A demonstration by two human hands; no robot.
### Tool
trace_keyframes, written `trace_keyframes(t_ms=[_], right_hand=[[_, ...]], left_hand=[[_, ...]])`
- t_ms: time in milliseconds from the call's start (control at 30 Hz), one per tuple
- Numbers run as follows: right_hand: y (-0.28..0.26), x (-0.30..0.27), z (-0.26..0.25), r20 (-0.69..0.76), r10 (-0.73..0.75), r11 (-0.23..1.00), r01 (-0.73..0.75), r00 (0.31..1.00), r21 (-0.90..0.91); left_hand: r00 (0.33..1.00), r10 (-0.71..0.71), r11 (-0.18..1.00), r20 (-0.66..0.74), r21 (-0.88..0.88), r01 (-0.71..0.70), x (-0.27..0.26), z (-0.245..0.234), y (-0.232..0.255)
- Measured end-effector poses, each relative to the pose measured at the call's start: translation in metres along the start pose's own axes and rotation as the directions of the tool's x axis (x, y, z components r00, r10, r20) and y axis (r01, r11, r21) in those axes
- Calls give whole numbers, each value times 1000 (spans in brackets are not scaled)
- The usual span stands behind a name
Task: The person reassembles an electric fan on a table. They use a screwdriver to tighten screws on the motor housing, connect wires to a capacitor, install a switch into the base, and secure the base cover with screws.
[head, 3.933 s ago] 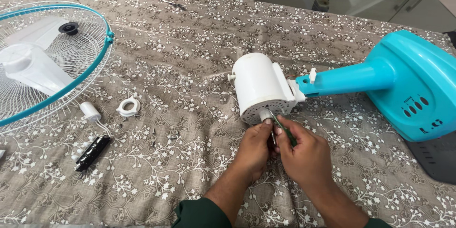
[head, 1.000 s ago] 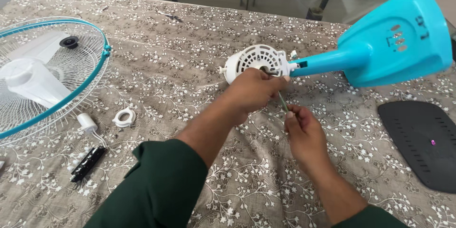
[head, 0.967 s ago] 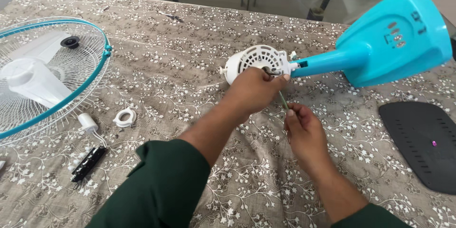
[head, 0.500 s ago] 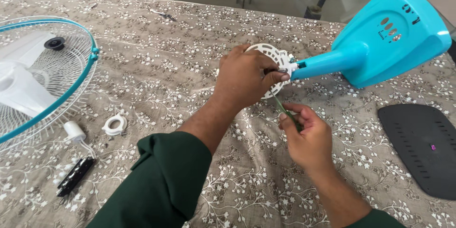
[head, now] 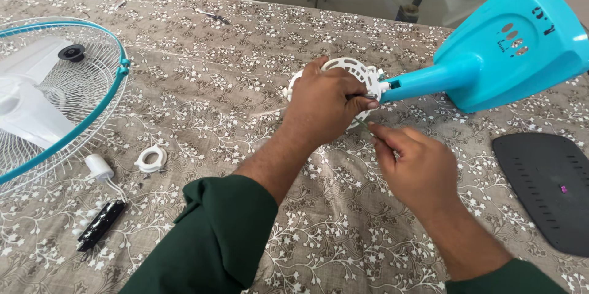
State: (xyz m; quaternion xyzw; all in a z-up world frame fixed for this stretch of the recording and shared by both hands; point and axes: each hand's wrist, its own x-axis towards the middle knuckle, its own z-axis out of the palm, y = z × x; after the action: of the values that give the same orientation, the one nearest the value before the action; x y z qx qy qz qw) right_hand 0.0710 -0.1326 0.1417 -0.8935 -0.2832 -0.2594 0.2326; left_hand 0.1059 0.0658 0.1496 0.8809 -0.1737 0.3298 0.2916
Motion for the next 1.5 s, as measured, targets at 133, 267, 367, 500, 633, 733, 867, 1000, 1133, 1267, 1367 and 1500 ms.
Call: trace_keyframes(t_ms=[133, 267, 367, 500, 633, 733, 867, 1000, 1133, 1267, 1367, 1500], right_hand=[[-1, 8, -7, 86, -42, 989, 54, 995, -136], [-5, 8, -6, 127, -16, 991, 32, 992, -127], [-3, 0, 2, 248, 175, 977, -136, 953, -166], [10, -23, 24, 265, 278, 960, -277, 924, -42], [24, -44, 59, 538, 500, 521, -732, 679, 439], [36, -55, 68, 829, 470, -152, -898, 302, 413], [37, -58, 71, 943, -42, -606, -759, 330, 238], [21, -60, 67, 931, 73, -588, -739, 357, 329], [-10, -62, 70, 851, 393, -315, -818, 349, 481], [-25, -68, 75, 755, 530, -222, -796, 386, 563], [-26, -72, 80, 718, 569, -198, -782, 400, 592], [-15, -74, 90, 815, 453, -351, -768, 361, 535]], left_hand=[[997, 16, 1000, -77, 12, -15, -10, 12, 3], [990, 57, 998, -131, 42, -52, -25, 18, 4], [989, 78, 995, -121, 70, -70, -39, 23, 9], [992, 101, 991, -79, 97, -93, -57, 28, 14], [992, 102, 987, -77, 129, -91, -70, 30, 17], [991, 112, 988, -67, 115, -104, -81, 25, 17], [991, 132, 985, -39, 114, -127, -84, 20, 15], [992, 128, 990, -19, 58, -127, -86, 16, 7], [989, 148, 985, -28, 99, -144, -90, 16, 9], [991, 129, 988, -16, 84, -128, -99, 18, 12], [990, 138, 988, -35, 76, -135, -104, 18, 12], [985, 159, 985, -69, 76, -154, -106, 17, 12]])
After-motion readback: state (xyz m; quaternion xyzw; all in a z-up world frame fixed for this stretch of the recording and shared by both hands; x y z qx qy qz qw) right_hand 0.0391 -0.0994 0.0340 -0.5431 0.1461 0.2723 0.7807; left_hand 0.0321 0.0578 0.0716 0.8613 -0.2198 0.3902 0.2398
